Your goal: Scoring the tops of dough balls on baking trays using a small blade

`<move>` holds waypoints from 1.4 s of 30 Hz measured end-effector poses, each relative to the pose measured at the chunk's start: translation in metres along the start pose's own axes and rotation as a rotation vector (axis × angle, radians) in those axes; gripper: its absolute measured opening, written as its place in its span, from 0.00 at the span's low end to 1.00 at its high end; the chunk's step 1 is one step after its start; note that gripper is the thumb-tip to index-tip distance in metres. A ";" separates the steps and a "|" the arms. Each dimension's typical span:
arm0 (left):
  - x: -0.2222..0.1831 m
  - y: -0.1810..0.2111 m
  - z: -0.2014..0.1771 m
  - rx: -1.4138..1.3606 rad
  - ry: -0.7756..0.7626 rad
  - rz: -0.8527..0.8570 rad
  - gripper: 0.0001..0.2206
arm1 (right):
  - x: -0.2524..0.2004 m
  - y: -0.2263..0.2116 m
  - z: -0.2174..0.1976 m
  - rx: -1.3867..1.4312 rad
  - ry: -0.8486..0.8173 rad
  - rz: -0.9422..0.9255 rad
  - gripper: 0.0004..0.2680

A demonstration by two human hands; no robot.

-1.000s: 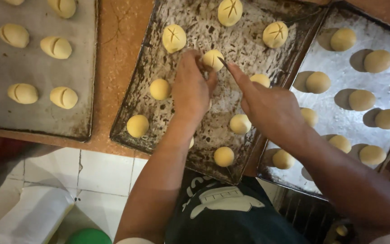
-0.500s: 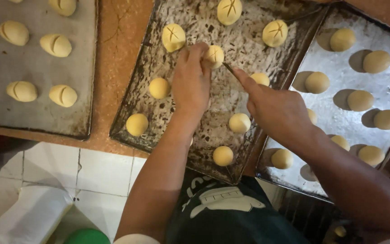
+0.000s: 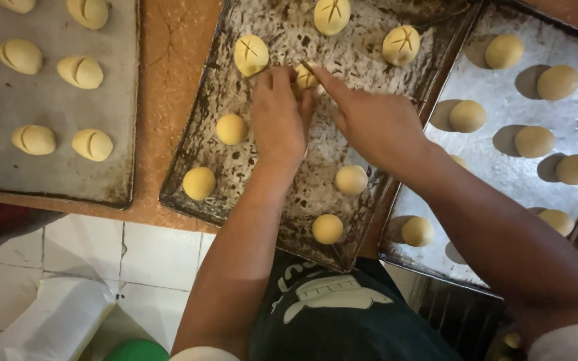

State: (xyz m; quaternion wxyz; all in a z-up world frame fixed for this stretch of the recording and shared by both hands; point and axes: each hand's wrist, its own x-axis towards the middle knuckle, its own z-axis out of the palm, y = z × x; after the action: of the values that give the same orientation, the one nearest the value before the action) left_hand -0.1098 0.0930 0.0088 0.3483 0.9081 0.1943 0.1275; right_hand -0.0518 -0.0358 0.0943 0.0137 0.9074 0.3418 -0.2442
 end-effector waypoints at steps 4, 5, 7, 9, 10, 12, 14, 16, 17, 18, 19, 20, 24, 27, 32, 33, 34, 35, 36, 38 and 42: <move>0.003 -0.004 0.005 0.044 -0.016 -0.026 0.14 | -0.034 -0.001 -0.022 0.124 -0.167 0.127 0.24; 0.002 -0.003 0.001 0.044 -0.018 -0.019 0.14 | -0.043 -0.001 -0.028 0.126 -0.163 0.132 0.24; 0.002 0.000 -0.004 -0.026 -0.080 -0.040 0.19 | -0.060 -0.001 -0.040 0.258 -0.210 0.323 0.23; -0.011 0.027 -0.018 -0.033 -0.060 0.028 0.16 | -0.077 0.015 -0.028 0.261 -0.160 0.360 0.25; -0.018 0.040 -0.024 -0.040 -0.034 0.090 0.14 | -0.086 0.023 -0.021 0.259 -0.112 0.387 0.26; -0.024 0.067 -0.023 -0.087 -0.265 -0.018 0.15 | -0.094 0.022 -0.018 0.268 -0.197 0.432 0.26; -0.032 0.071 -0.008 -0.126 -0.478 -0.118 0.17 | -0.099 0.026 -0.004 0.273 -0.266 0.463 0.26; -0.045 0.055 0.026 -0.039 -0.432 0.034 0.25 | -0.105 0.037 0.022 0.114 -0.132 0.322 0.25; -0.045 0.054 0.030 -0.038 -0.439 0.039 0.25 | -0.105 0.041 0.029 0.119 -0.133 0.330 0.25; -0.045 0.054 0.035 0.026 -0.377 0.084 0.21 | -0.104 0.045 0.036 0.086 -0.093 0.278 0.26; -0.046 0.052 0.039 0.092 -0.314 0.128 0.17 | -0.103 0.048 0.043 0.054 -0.052 0.224 0.27; -0.047 0.053 0.040 0.094 -0.320 0.134 0.17 | -0.096 0.044 0.038 0.060 -0.052 0.230 0.27; -0.046 0.057 0.045 0.135 -0.295 0.095 0.15 | -0.085 0.046 0.043 0.109 -0.146 0.288 0.28; -0.045 0.052 0.052 0.139 -0.230 0.124 0.14 | -0.102 0.045 0.029 0.066 -0.212 0.272 0.29; -0.040 0.049 0.049 0.090 -0.205 0.122 0.15 | -0.127 0.063 0.057 -0.074 0.069 0.155 0.30; -0.038 0.056 0.041 0.001 -0.291 0.037 0.18 | -0.125 0.063 0.055 -0.048 0.071 0.164 0.29; -0.035 0.064 0.032 -0.088 -0.376 -0.047 0.22 | -0.123 0.064 0.053 -0.023 0.072 0.173 0.29; -0.038 0.063 0.035 -0.088 -0.375 -0.049 0.22 | -0.121 0.064 0.050 -0.023 0.072 0.172 0.29; -0.040 0.061 0.038 -0.099 -0.312 -0.006 0.20 | -0.118 0.063 0.046 -0.010 0.081 0.137 0.27; -0.044 0.058 0.043 -0.108 -0.244 0.033 0.18 | -0.107 0.057 0.032 0.002 0.091 0.096 0.26; -0.045 0.060 0.045 -0.002 -0.237 -0.016 0.14 | -0.075 0.053 0.029 0.097 -0.096 0.172 0.28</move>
State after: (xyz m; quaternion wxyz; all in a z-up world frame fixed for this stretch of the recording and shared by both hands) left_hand -0.1176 0.0056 0.0127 0.3709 0.9148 0.1587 0.0169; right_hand -0.0796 -0.1280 0.0955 0.0071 0.9202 0.2495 -0.3015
